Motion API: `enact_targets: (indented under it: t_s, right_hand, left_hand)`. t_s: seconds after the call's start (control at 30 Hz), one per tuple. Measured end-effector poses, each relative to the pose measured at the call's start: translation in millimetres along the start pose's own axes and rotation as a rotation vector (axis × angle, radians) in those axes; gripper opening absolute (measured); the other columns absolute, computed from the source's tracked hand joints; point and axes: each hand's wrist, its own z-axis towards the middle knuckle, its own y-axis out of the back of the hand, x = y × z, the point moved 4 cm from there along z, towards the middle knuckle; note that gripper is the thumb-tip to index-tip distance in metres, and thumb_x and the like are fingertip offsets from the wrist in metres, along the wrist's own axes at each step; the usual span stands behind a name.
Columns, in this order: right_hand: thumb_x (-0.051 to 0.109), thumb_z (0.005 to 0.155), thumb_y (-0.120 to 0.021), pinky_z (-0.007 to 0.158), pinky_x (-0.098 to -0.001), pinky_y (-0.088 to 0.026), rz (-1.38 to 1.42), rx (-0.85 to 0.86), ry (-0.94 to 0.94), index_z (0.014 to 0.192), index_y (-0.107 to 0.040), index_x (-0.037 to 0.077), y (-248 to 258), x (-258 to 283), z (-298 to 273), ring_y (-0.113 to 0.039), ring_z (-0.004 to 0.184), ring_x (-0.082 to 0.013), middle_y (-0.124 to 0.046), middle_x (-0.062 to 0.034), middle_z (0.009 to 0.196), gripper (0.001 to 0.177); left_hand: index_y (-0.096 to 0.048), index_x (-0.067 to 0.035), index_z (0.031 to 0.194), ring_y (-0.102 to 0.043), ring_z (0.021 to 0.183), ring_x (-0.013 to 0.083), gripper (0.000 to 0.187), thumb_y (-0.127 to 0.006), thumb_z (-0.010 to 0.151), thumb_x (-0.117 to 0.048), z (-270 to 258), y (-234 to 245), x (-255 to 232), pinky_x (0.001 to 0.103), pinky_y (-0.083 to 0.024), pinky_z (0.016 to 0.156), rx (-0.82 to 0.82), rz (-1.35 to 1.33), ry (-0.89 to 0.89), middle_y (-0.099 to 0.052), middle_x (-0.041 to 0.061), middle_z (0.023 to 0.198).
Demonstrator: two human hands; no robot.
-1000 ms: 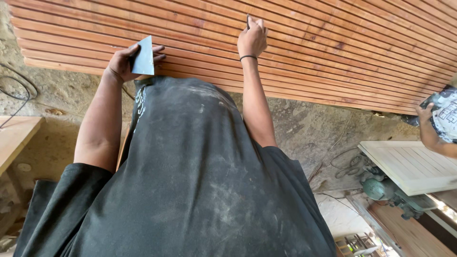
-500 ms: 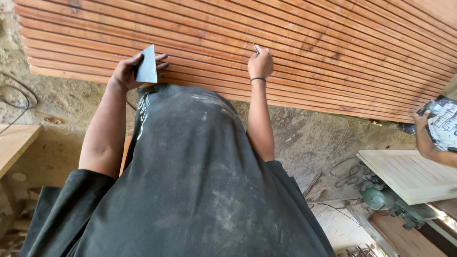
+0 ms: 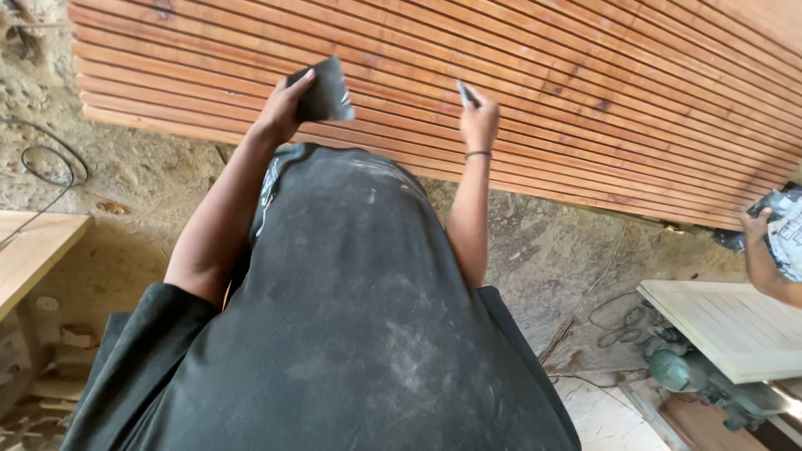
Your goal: The person sands a large wooden slatted panel using two sanding blocks, moving them back and forth along the grain. Another person is visible in the background also sanding a similar panel.
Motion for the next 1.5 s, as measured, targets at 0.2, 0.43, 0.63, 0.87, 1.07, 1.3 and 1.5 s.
enact_targets:
  t_s: [0.2,0.43,0.63,0.87,1.07,1.3,1.5]
  right_hand:
    - [0.01,0.098,-0.057,0.075,-0.038,-0.061,0.806,0.053,0.066,0.128,-0.066,-0.005,50.3,77.6,-58.9,-0.071,0.091,-0.0186,-0.074,-0.0086,0.106,0.035]
    - [-0.001,0.102,-0.051,0.113,-0.036,-0.046,0.619,-0.17,0.59,0.134,-0.064,-0.006,100.0,219.1,-119.3,-0.062,0.127,-0.0233,-0.068,-0.0137,0.133,0.035]
    - [0.0,0.109,-0.05,0.112,-0.0359,-0.051,0.335,-0.256,0.791,0.135,-0.065,-0.002,117.9,267.0,-149.9,-0.066,0.128,-0.0293,-0.067,-0.0186,0.136,0.031]
    - [-0.004,0.099,-0.049,0.115,-0.0453,-0.048,0.121,-0.244,1.039,0.136,-0.064,0.0,133.5,305.6,-170.6,-0.059,0.133,-0.0372,-0.06,-0.0194,0.14,0.04]
    - [-0.006,0.094,-0.055,0.114,-0.0489,-0.048,-0.101,-0.259,1.086,0.132,-0.068,0.001,147.9,312.1,-155.9,-0.059,0.131,-0.0393,-0.063,-0.0166,0.136,0.04]
    - [0.002,0.099,-0.06,0.111,-0.0507,-0.051,-0.186,-0.265,1.097,0.126,-0.074,0.004,160.5,318.5,-167.0,-0.062,0.129,-0.0347,-0.069,-0.0144,0.129,0.031]
    - [0.005,0.096,-0.062,0.101,-0.0477,-0.051,-0.293,-0.253,1.181,0.124,-0.077,0.008,151.0,333.5,-166.8,-0.062,0.123,-0.0343,-0.07,-0.0135,0.126,0.032]
  left_hand:
    - [-0.065,0.0,0.127,-0.071,0.099,0.0203,0.047,-0.066,0.1,-0.038,5.2,-116.0,-37.6,0.04,-0.063,0.088,0.018,-0.001,-0.195,-0.072,0.009,0.11]
    - [-0.062,-0.002,0.121,-0.073,0.1,0.0206,0.04,-0.072,0.093,-0.029,-20.8,-229.6,-81.4,0.038,-0.063,0.088,0.049,-0.151,-0.212,-0.073,0.009,0.107]
    - [-0.067,0.0,0.114,-0.07,0.088,0.0204,0.035,-0.073,0.093,-0.028,-71.8,-273.0,-105.9,0.037,-0.062,0.075,0.088,-0.232,-0.33,-0.071,0.009,0.096]
    - [-0.06,-0.005,0.114,-0.071,0.089,0.0209,0.03,-0.073,0.094,-0.024,-114.7,-272.8,-113.2,0.041,-0.064,0.075,0.062,-0.385,-0.363,-0.069,0.009,0.101]
    - [-0.063,-0.003,0.119,-0.072,0.093,0.021,0.032,-0.072,0.096,-0.024,-112.8,-270.6,-140.7,0.04,-0.063,0.08,0.151,-0.388,-0.426,-0.071,0.009,0.105]
    - [-0.068,0.0,0.108,-0.069,0.08,0.015,0.025,-0.065,0.104,-0.024,-154.5,-258.0,-172.6,0.033,-0.059,0.07,0.258,-0.08,-0.57,-0.07,0.004,0.092]
    - [-0.064,0.006,0.097,-0.038,0.07,0.0053,0.037,-0.059,0.114,-0.026,-188.0,-269.5,-198.3,0.025,-0.033,0.059,0.032,0.73,-0.801,-0.042,0.0,0.072]
